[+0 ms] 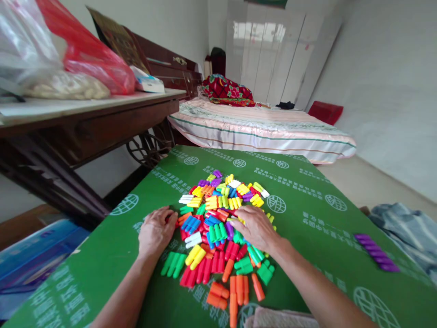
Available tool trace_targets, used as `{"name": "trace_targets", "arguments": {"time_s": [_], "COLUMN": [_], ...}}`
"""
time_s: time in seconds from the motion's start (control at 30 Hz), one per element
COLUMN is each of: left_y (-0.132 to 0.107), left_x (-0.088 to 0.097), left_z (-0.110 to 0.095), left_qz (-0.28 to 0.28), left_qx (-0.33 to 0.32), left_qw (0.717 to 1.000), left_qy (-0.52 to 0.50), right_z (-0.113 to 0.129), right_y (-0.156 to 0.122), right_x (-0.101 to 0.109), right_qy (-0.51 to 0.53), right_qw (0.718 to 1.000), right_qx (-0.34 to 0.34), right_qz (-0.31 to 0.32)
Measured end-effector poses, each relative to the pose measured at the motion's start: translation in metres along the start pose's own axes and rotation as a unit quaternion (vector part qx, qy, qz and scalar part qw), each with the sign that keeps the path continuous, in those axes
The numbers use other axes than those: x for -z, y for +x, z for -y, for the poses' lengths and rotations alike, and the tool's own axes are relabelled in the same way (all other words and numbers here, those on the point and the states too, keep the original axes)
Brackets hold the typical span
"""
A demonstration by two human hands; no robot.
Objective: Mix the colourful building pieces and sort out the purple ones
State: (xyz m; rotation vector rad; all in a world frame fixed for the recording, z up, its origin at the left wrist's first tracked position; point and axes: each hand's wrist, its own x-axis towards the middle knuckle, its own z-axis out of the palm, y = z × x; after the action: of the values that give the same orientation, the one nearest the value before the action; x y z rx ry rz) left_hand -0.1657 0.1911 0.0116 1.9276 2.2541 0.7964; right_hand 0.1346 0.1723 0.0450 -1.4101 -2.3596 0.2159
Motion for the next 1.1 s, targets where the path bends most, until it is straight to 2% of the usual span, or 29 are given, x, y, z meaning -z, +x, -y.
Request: {"name": "trace_targets", "arguments": {"time_s": [0.13,0.23,0.4,0.5,0.6,0.7,0.8,0.9,1.0,1.1], "left_y": [-0.002,-0.004,-0.008,-0.010,-0.012,-0.015,-0.017,-0.019,-0.020,-0.020], "left_x": [-0.001,-0.002,-0.005,-0.006,-0.007,-0.009,-0.011,-0.014,-0.016,-0.017], "left_z": [0.000,0.002,0.004,0.003,0.003,0.004,0.007,0.010,0.012,0.012], "left_qz": [-0.005,-0.011,-0.015,-0.019,-0.025,-0.036,-0.047,-0.054,-0.060,-0.058], "left_qx": [-0.007,-0.008,-0.005,-0.003,-0.004,-0.007,-0.010,-0.012,-0.012,-0.012], "left_qw": [1.000,1.000,1.000,1.000,0.999,0.999,0.998,0.998,0.997,0.997], "left_qy": [-0.009,-0.013,-0.017,-0.021,-0.025,-0.031,-0.037,-0.040,-0.041,-0.041], "right_z": [-0.025,-0.034,-0.020,-0.010,-0.002,0.002,0.004,0.004,0.006,0.015], "right_y": [0.024,0.040,0.044,0.054,0.084,0.129,0.176,0.213,0.229,0.229], "right_x": [0.002,-0.001,-0.002,-0.001,-0.003,-0.013,-0.026,-0.039,-0.051,-0.058], "right_qy": [-0.056,-0.089,-0.130,-0.134,-0.086,-0.022,-0.005,0.001,0.002,-0.008], "right_qw": [0.996,0.990,0.979,0.977,0.989,0.996,0.995,0.992,0.989,0.985], "right_qx": [-0.070,-0.107,-0.139,-0.155,-0.114,-0.086,-0.094,-0.108,-0.109,-0.106], "right_qz": [-0.007,0.011,0.076,0.057,0.032,0.029,0.037,0.061,0.102,0.135]}}
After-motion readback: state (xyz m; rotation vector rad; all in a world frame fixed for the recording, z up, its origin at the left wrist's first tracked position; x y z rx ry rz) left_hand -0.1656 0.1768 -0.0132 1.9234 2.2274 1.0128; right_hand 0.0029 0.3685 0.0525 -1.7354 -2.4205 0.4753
